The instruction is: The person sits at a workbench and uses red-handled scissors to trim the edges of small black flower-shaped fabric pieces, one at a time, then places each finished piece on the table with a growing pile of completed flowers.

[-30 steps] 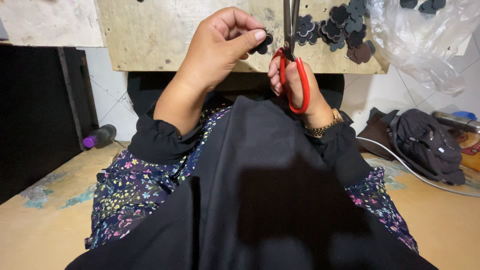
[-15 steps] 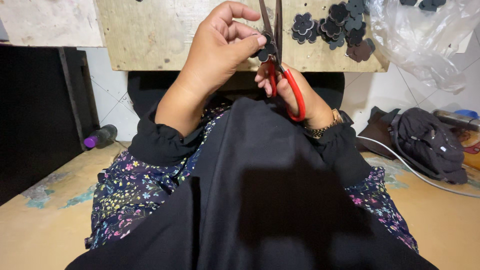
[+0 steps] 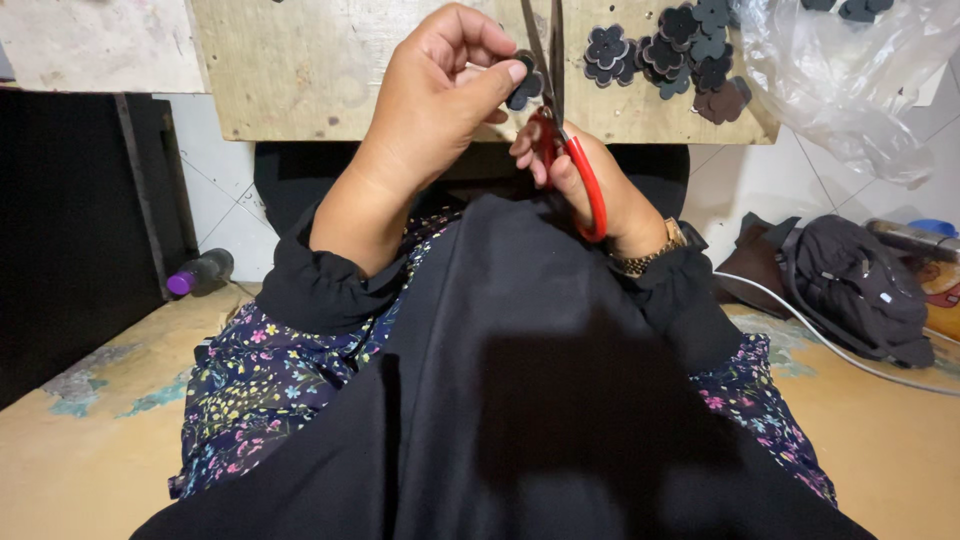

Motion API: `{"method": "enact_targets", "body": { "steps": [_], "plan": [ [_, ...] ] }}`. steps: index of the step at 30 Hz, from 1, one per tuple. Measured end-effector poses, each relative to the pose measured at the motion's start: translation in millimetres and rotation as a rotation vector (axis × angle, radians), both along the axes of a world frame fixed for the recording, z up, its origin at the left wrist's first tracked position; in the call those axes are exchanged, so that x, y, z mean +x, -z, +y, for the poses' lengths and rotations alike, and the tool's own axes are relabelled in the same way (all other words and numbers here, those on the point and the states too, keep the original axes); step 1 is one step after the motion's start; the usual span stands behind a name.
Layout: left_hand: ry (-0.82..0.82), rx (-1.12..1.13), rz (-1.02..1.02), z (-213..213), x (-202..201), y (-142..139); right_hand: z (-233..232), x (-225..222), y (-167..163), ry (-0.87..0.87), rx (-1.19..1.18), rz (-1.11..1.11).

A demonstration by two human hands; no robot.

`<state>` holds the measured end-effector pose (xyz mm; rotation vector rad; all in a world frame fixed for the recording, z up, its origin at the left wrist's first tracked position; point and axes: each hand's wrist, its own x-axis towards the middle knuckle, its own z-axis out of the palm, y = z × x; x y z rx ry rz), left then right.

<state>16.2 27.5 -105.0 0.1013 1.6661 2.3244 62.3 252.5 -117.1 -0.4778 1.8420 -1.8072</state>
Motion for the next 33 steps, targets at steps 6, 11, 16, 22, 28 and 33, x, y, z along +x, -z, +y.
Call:
{"method": "enact_targets", "body": {
  "steps": [6,11,16,22,28,33],
  "plan": [
    [0.004,0.056,0.065,-3.3,-1.9,8.1,-1.5,-0.6,6.9,0.019,-0.067,-0.069],
    [-0.01,0.012,0.073,-3.3,-2.2,7.3,0.4,0.2,8.1,-0.008,-0.043,-0.073],
    [-0.011,-0.084,-0.007,-7.5,-1.7,3.4,0.3,0.8,6.0,-0.024,-0.045,-0.074],
    [-0.027,0.02,0.025,-8.2,-3.2,6.9,-0.2,-0.2,5.1,-0.045,-0.025,-0.075],
    [-0.034,0.021,0.066,-4.8,-2.6,10.1,-0.7,0.4,5.3,-0.033,-0.03,-0.087],
    [-0.024,-0.012,0.01,-2.0,-2.7,8.2,-2.2,0.3,5.1,-0.003,-0.081,-0.083]
  ]
}}
